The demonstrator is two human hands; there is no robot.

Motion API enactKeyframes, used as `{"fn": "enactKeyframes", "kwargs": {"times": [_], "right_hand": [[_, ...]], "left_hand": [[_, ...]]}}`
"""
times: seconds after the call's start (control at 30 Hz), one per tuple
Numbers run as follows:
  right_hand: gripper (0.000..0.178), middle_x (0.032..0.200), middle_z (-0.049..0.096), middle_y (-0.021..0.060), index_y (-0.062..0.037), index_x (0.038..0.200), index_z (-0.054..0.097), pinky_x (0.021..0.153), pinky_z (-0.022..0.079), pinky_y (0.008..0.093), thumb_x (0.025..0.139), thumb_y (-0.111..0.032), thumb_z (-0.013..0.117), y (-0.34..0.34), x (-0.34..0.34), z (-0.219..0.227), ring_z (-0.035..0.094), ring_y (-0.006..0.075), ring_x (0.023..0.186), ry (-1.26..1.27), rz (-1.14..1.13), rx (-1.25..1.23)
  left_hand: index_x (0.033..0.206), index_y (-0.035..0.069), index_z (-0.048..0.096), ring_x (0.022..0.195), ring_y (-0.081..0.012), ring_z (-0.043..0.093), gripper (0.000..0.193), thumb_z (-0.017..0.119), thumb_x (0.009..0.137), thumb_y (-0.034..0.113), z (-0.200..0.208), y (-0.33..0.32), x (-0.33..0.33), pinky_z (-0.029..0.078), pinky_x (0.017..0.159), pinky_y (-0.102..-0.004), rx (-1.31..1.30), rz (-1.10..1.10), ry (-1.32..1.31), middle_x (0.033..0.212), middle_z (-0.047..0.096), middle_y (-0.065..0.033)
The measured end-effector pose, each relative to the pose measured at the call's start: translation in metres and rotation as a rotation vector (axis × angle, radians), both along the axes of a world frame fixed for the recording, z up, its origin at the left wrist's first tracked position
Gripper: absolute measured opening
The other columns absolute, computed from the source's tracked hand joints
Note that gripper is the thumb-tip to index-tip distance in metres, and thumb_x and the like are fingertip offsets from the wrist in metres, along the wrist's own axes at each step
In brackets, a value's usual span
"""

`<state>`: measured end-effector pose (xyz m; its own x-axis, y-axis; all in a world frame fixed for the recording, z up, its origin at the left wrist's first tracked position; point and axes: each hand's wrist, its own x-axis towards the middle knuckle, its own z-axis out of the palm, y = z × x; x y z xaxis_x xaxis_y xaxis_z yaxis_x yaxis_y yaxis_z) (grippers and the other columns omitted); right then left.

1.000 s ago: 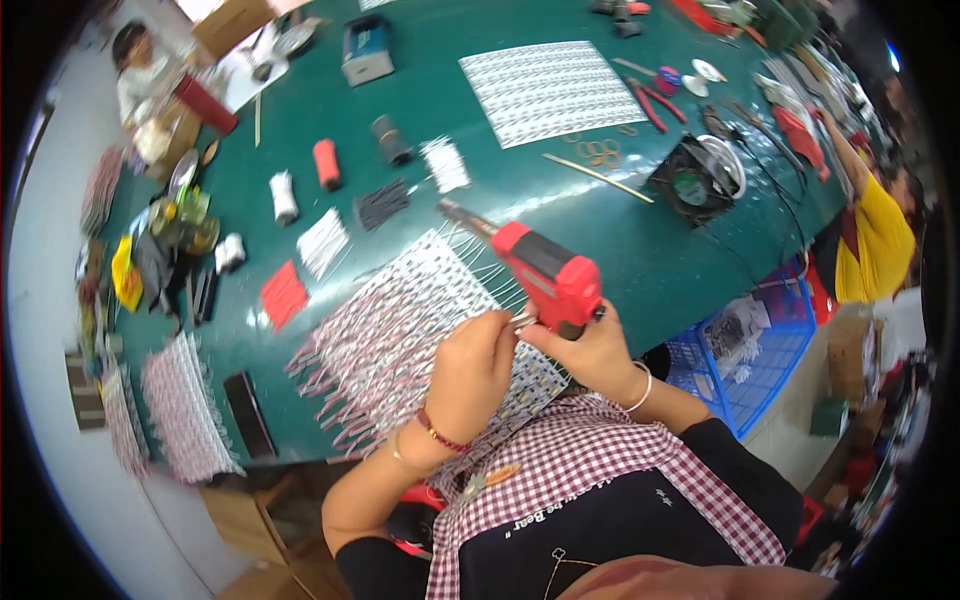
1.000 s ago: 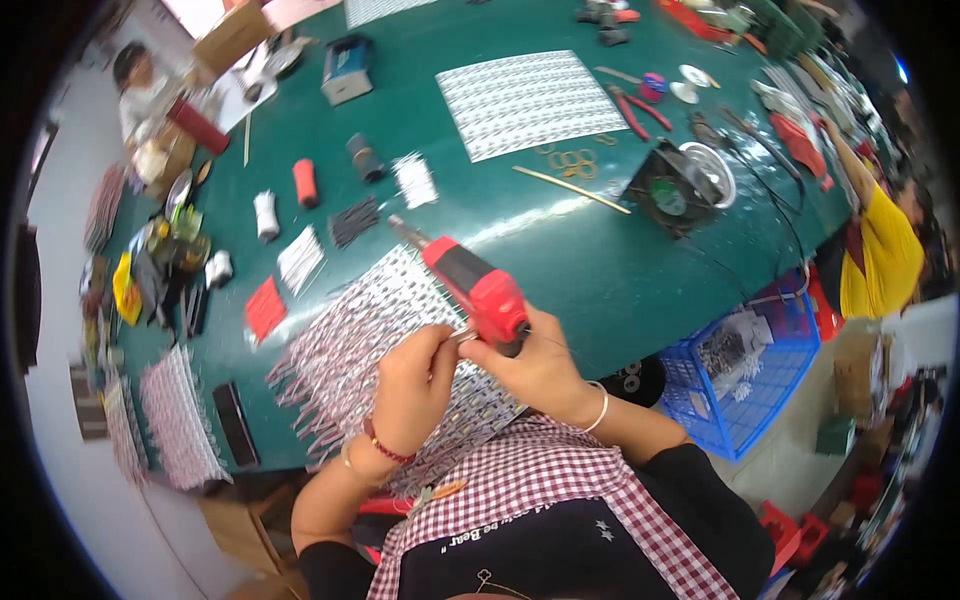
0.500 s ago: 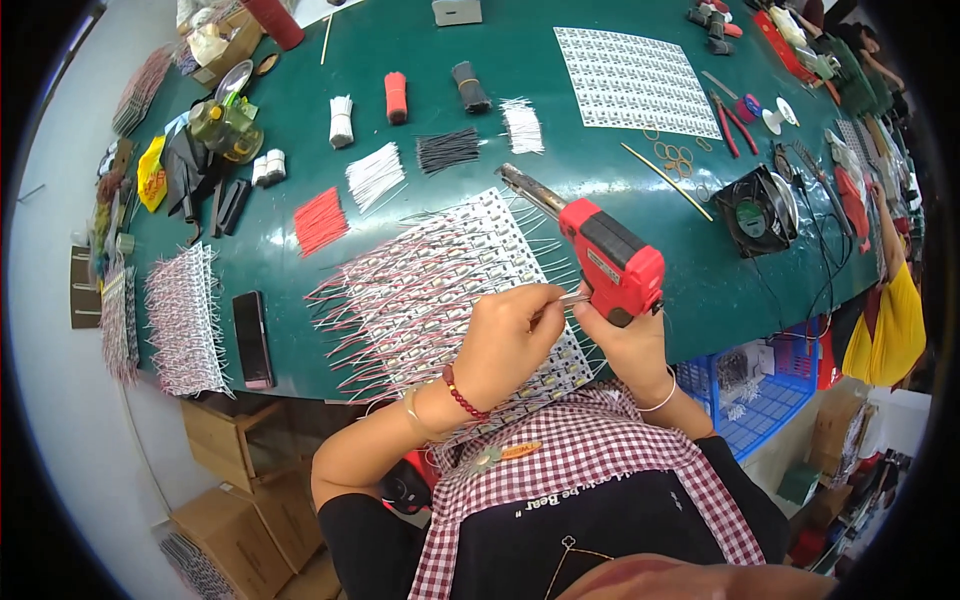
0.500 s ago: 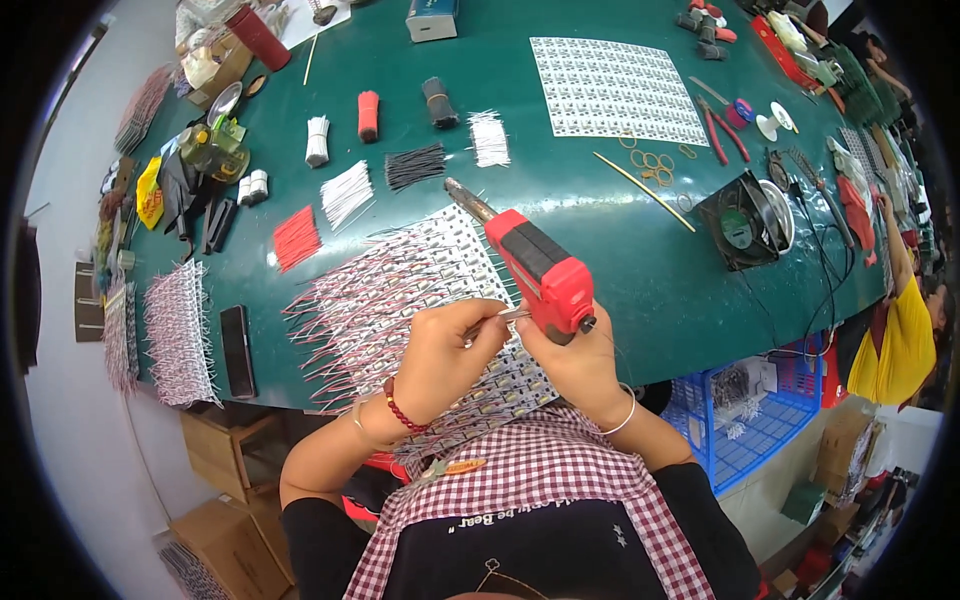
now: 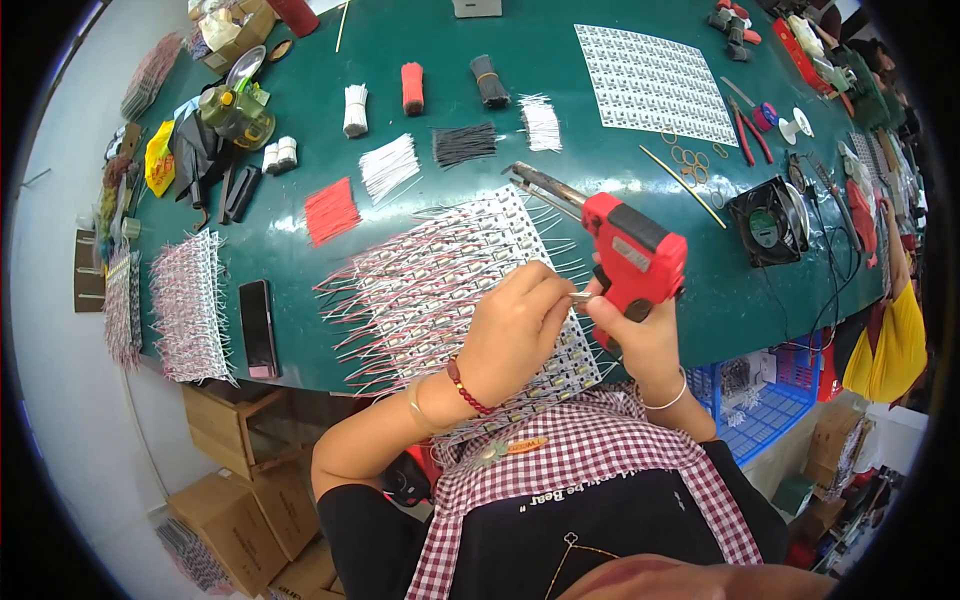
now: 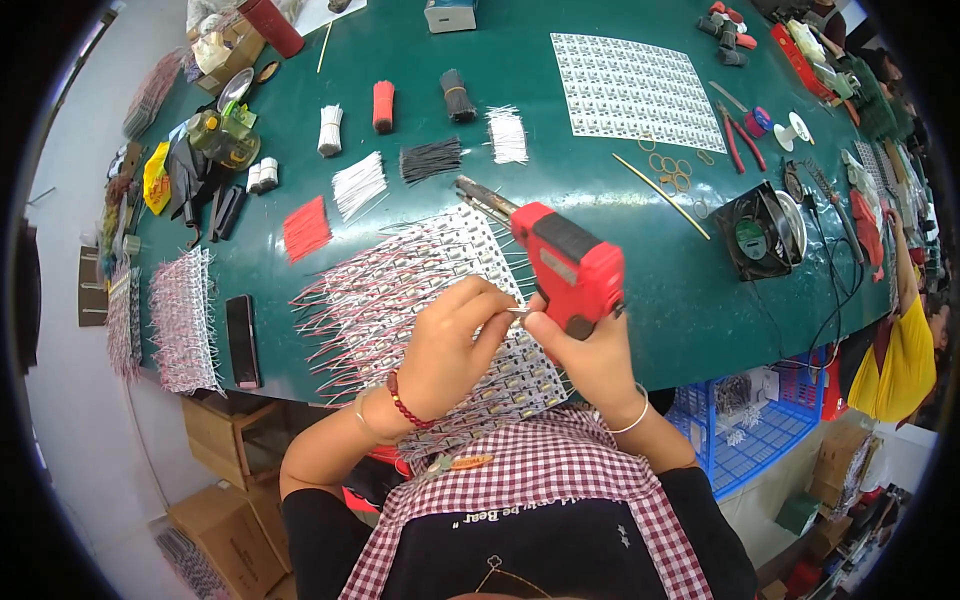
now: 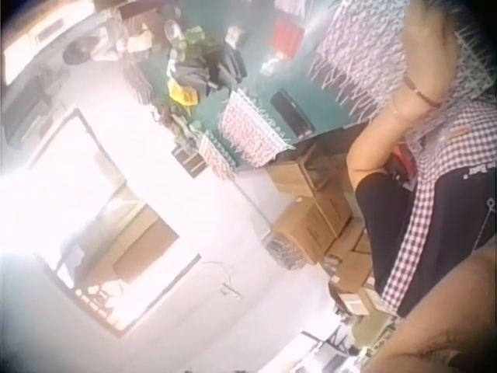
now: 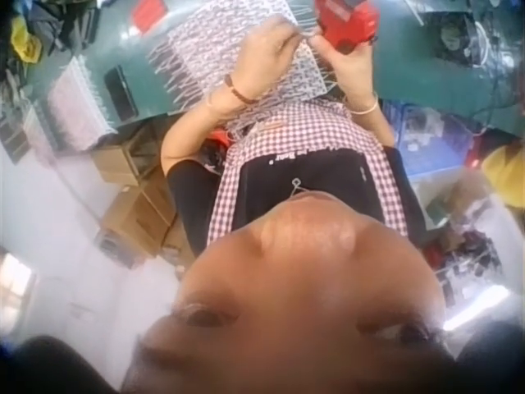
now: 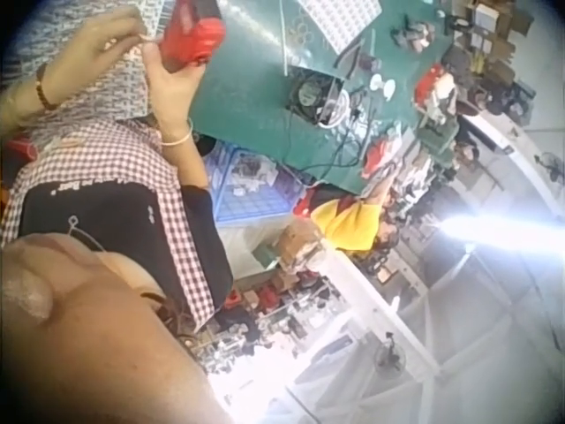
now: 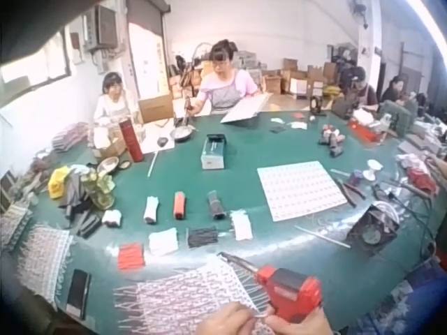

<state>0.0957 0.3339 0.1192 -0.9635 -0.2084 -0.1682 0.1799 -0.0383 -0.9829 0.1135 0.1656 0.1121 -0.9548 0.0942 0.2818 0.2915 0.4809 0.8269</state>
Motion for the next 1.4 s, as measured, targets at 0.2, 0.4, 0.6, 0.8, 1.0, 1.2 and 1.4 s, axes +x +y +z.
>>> {"fn": "enactKeyframes", "kwargs": {"times": [0.2,0.4,0.6,0.8,1.0,1.2,1.4], "right_hand": [[0.044,0.089,0.061,0.0054,0.0026,0.120,0.052,0.068,0.052,0.0266,0.085,-0.016,0.072,0.007,-0.011,-0.002,0.062,0.0141,0.076,-0.137,0.108,-0.290],[0.048,0.091,0.061,0.0059,0.0030,0.124,0.051,0.067,0.051,0.0262,0.085,-0.015,0.071,0.006,-0.009,-0.008,0.061,0.0127,0.075,-0.165,0.127,-0.229],[0.042,0.083,0.058,0.0078,0.0033,0.124,0.048,0.065,0.051,0.0312,0.091,-0.018,0.063,0.020,-0.030,-0.010,0.058,0.0142,0.069,-0.132,0.066,-0.449],[0.041,0.067,0.054,0.0059,0.0045,0.122,0.050,0.051,0.048,0.0267,0.092,-0.022,0.061,0.019,-0.047,-0.011,0.052,0.0104,0.051,-0.158,0.052,-0.193],[0.031,0.057,0.051,0.0031,0.0074,0.113,0.054,0.042,0.043,0.0232,0.090,-0.014,0.059,0.005,-0.049,-0.029,0.046,0.0078,0.041,-0.156,0.019,0.040],[0.023,0.059,0.054,0.0009,0.0032,0.100,0.057,0.041,0.040,0.0216,0.087,-0.013,0.066,0.005,-0.042,-0.035,0.048,0.0069,0.042,-0.186,0.019,0.122],[0.018,0.062,0.057,-0.0007,-0.0003,0.088,0.061,0.042,0.039,0.0198,0.083,-0.013,0.073,0.001,-0.038,-0.031,0.050,0.0047,0.046,-0.207,-0.001,0.149]], "left_hand": [[0.089,0.001,0.064,0.072,-0.0254,0.058,0.012,0.066,0.077,-0.003,0.002,-0.004,0.006,0.046,0.061,-0.0343,0.016,-0.036,0.014,0.079,0.056,-0.0093],[0.090,0.002,0.064,0.070,-0.0255,0.056,0.013,0.066,0.078,-0.002,-0.003,-0.008,0.007,0.045,0.060,-0.0350,0.092,-0.065,0.006,0.077,0.053,-0.0098],[0.091,0.002,0.065,0.070,-0.0269,0.056,0.013,0.065,0.078,-0.001,-0.034,-0.050,-0.028,0.046,0.063,-0.0365,-0.143,0.063,0.145,0.076,0.053,-0.0106],[0.092,0.004,0.067,0.070,-0.0250,0.054,0.018,0.064,0.076,-0.002,-0.074,-0.099,-0.074,0.047,0.063,-0.0343,-0.415,0.047,0.243,0.076,0.051,-0.0095],[0.098,0.007,0.066,0.074,-0.0219,0.053,0.029,0.063,0.070,-0.003,-0.088,-0.103,-0.091,0.047,0.062,-0.0318,-0.582,-0.122,0.373,0.079,0.050,-0.0060],[0.097,0.004,0.064,0.074,-0.0217,0.052,0.027,0.062,0.071,-0.003,-0.088,-0.101,-0.094,0.047,0.065,-0.0320,-0.587,-0.146,0.369,0.080,0.049,-0.0069],[0.097,0.001,0.063,0.074,-0.0225,0.050,0.028,0.061,0.070,-0.003,-0.087,-0.099,-0.091,0.046,0.066,-0.0321,-0.607,-0.144,0.382,0.080,0.047,-0.0079]]}}
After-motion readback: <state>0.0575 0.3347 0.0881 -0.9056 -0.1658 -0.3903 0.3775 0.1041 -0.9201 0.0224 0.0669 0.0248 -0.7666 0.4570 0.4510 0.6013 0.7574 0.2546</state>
